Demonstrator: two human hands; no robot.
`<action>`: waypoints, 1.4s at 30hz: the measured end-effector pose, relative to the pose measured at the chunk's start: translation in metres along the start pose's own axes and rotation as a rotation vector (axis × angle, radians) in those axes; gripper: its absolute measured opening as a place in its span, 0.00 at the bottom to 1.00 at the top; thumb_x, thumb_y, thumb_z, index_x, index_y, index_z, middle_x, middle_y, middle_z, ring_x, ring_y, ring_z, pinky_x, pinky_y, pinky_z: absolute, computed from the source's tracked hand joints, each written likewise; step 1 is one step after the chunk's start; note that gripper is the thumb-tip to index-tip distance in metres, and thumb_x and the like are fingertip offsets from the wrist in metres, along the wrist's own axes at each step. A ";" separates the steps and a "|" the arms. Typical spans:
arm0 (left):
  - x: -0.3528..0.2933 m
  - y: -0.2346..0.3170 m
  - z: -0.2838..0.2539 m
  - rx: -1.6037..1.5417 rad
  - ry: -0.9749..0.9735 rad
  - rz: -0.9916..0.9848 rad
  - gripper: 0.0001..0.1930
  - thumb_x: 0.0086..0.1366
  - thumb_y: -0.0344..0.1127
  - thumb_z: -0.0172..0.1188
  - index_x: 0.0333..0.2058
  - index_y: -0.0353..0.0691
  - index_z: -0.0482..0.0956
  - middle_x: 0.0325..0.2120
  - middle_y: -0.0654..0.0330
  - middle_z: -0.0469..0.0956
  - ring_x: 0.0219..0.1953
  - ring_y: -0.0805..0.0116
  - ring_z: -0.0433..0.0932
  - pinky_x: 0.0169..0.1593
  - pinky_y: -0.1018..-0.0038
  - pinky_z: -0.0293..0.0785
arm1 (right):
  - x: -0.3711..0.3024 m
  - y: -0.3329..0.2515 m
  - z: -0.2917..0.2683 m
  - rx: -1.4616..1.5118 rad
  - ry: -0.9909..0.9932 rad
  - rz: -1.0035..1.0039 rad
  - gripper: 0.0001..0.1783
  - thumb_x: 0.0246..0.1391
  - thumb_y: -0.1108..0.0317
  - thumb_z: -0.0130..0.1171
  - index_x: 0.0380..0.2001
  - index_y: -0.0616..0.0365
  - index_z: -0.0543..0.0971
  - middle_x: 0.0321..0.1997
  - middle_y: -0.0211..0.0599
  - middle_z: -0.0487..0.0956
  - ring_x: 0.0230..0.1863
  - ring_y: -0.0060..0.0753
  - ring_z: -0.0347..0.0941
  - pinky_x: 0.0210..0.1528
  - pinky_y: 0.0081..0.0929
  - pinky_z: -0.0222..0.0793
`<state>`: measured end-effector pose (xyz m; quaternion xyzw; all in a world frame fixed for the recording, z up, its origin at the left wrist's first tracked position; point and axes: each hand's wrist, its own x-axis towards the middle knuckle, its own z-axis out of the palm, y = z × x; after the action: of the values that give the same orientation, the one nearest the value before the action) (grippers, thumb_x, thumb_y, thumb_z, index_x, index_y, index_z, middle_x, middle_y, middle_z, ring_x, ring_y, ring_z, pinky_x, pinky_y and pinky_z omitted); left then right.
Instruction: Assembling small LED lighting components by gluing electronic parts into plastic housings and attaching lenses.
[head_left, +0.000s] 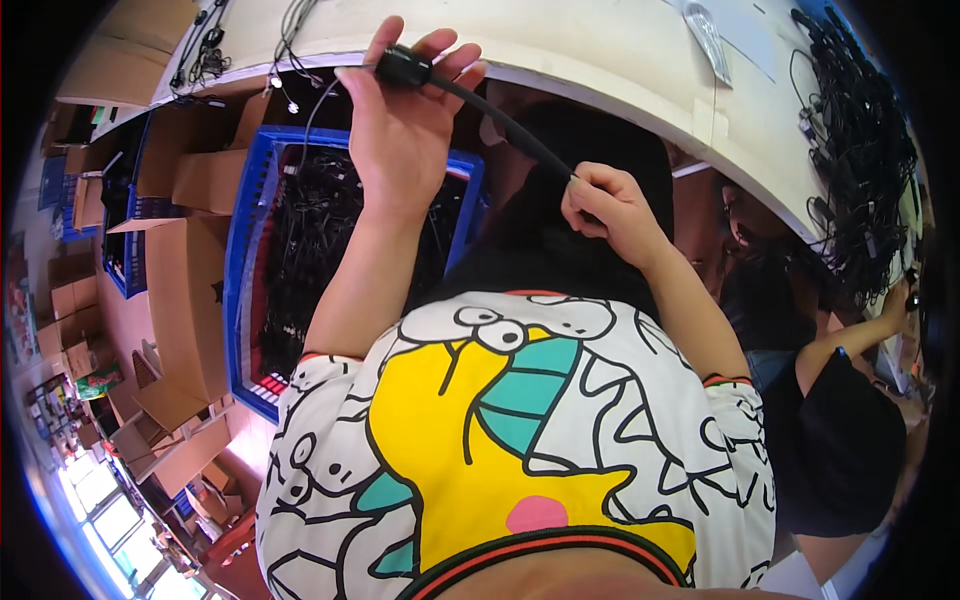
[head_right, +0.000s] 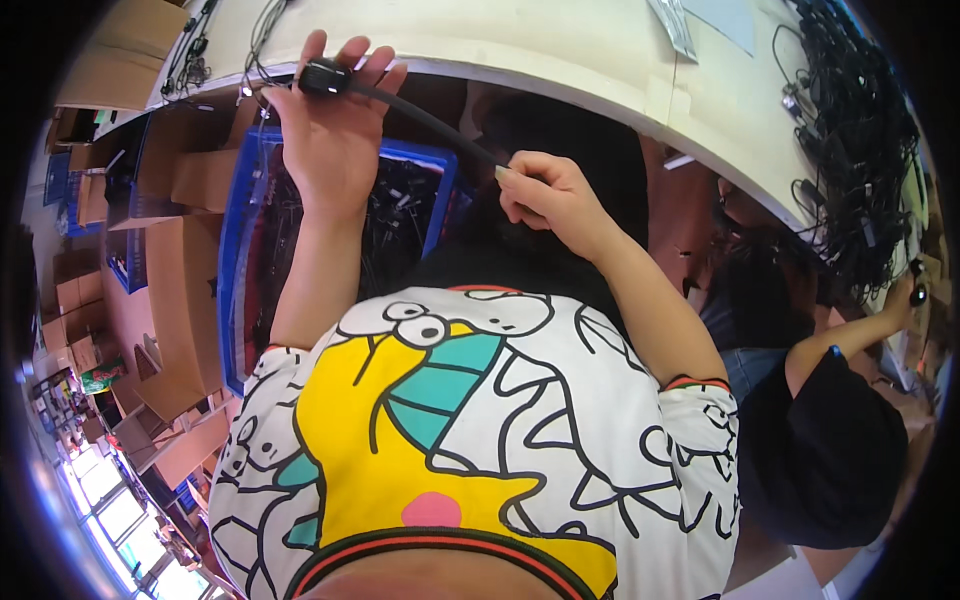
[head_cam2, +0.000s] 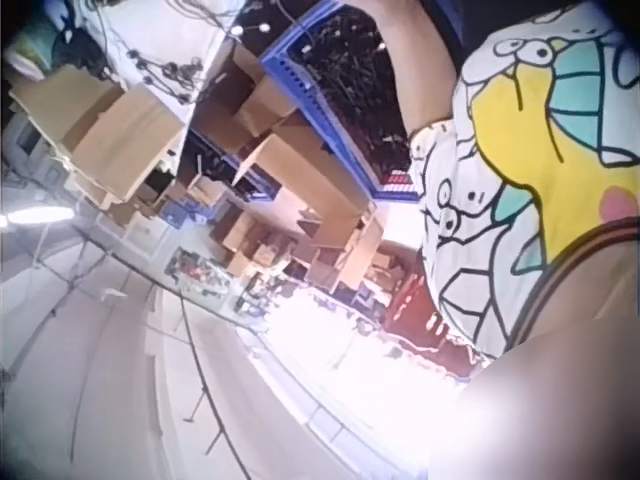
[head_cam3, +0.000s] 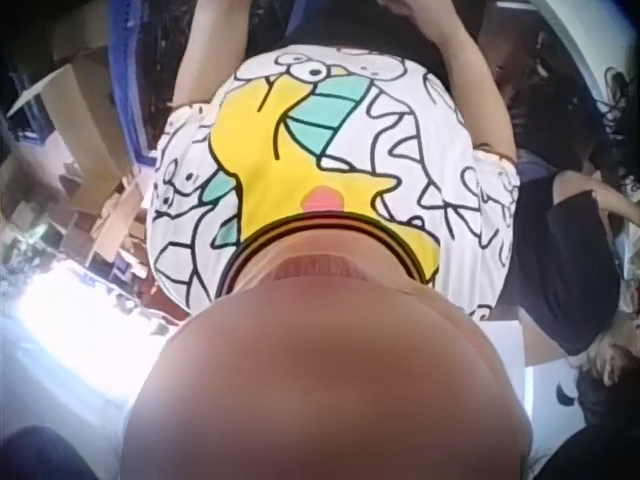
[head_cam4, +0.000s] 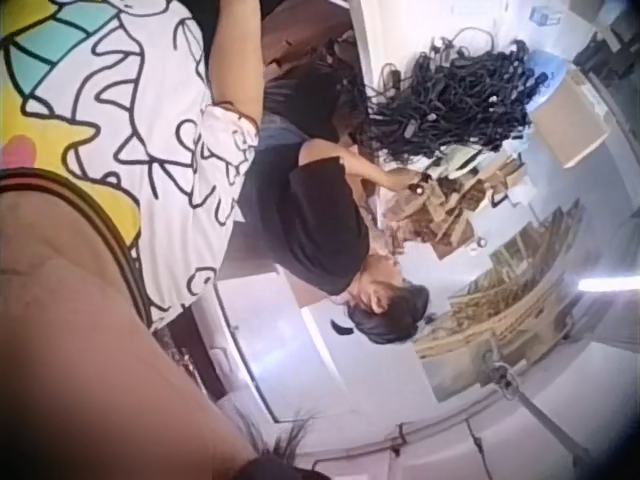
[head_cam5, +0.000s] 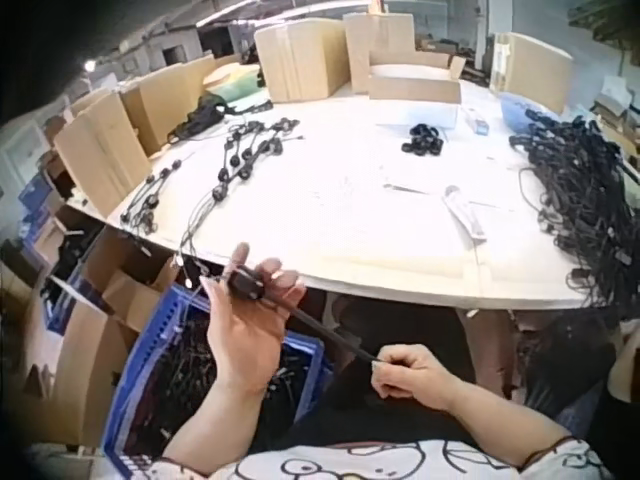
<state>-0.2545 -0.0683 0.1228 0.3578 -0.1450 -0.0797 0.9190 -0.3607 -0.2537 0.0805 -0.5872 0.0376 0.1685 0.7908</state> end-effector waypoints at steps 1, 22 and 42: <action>0.003 -0.006 -0.002 -0.037 -0.043 0.029 0.29 0.61 0.57 0.38 0.51 0.39 0.58 0.38 0.52 0.69 0.38 0.61 0.69 0.45 0.65 0.65 | 0.002 0.004 -0.002 0.002 -0.015 0.005 0.10 0.53 0.67 0.47 0.20 0.56 0.66 0.17 0.29 0.67 0.15 0.11 0.53 0.15 0.10 0.45; 0.004 -0.028 0.021 -0.066 -0.154 -0.092 0.28 0.59 0.49 0.50 0.54 0.46 0.55 0.33 0.62 0.67 0.26 0.75 0.62 0.33 0.76 0.61 | -0.002 0.037 -0.007 -0.125 0.224 -0.280 0.11 0.44 0.70 0.59 0.32 0.60 0.72 0.20 0.24 0.69 0.28 0.16 0.65 0.33 0.15 0.61; 0.023 0.046 0.016 -0.031 -0.152 0.121 0.23 0.62 0.43 0.49 0.53 0.39 0.58 0.30 0.62 0.67 0.25 0.76 0.62 0.30 0.79 0.61 | -0.022 0.060 -0.034 -0.944 0.127 -0.313 0.09 0.47 0.67 0.56 0.27 0.62 0.77 0.26 0.44 0.76 0.27 0.39 0.74 0.28 0.25 0.68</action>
<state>-0.2356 -0.0508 0.1701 0.3269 -0.2342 -0.0533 0.9140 -0.3950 -0.2754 0.0204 -0.8886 -0.0832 0.0105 0.4510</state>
